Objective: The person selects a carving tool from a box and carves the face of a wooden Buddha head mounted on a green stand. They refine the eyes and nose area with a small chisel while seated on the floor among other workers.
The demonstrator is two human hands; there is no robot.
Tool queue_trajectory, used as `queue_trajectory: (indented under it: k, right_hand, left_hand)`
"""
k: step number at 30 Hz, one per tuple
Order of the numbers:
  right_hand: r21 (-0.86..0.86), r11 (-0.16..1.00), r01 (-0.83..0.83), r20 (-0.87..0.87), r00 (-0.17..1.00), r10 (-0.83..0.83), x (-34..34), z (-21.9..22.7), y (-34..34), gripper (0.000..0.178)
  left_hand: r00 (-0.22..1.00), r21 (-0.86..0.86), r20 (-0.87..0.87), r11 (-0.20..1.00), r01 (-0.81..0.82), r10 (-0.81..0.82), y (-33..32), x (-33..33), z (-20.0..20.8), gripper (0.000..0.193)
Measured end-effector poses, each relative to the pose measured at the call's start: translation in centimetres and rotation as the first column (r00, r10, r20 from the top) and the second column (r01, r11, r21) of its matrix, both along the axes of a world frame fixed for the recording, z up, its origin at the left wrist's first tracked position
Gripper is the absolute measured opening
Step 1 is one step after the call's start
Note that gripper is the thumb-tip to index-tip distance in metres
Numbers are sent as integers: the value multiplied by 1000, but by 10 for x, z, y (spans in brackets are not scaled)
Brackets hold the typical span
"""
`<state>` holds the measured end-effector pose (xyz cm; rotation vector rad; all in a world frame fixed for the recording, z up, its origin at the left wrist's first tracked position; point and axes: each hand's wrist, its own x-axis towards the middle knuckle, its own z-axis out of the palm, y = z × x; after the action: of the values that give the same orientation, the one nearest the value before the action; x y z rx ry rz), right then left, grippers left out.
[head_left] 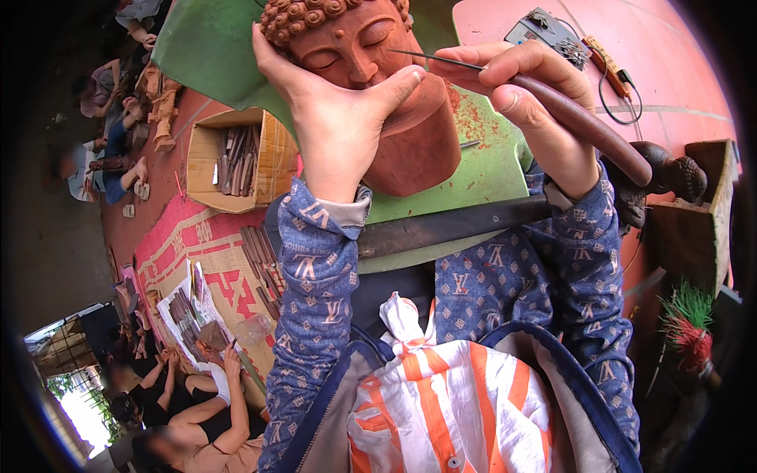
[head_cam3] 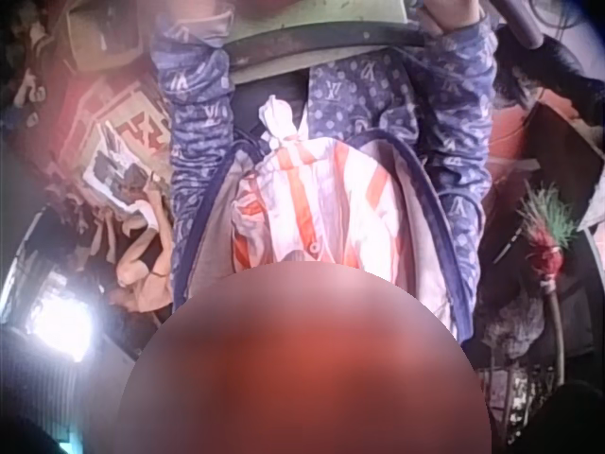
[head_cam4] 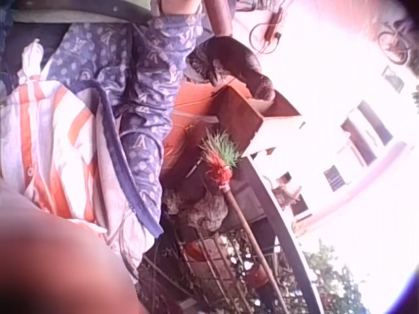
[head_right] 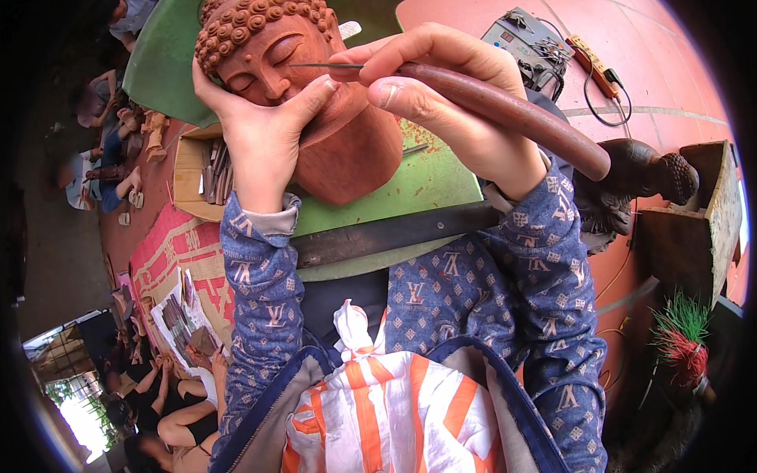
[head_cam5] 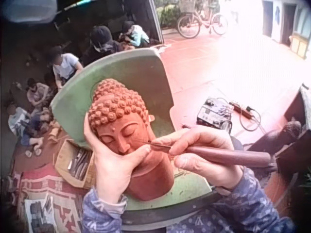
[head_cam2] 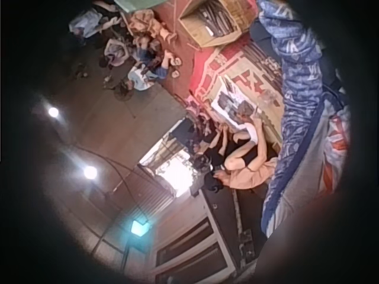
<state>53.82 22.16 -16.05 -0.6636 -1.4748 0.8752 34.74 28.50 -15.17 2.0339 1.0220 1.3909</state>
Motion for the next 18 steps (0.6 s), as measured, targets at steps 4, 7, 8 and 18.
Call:
queue_trajectory:
  k: [4,7,8,18]
  right_hand:
    - [32,998,-51,25,998,50,-3,3,2,23]
    - [32,999,-20,73,997,18,-6,7,1,26]
    - [32,999,-14,53,999,13,-7,6,2,27]
    - [20,993,115,-25,993,-115,-26,5,-1,23]
  left_hand:
    - [1000,-19,16,1000,5,-4,-1,1,1,115]
    - [1000,-49,28,999,-1,2,-3,3,3,115]
    - [999,-57,38,998,6,-4,-3,3,3,115]
    - [997,-104,71,995,-7,14,-4,4,3,114]
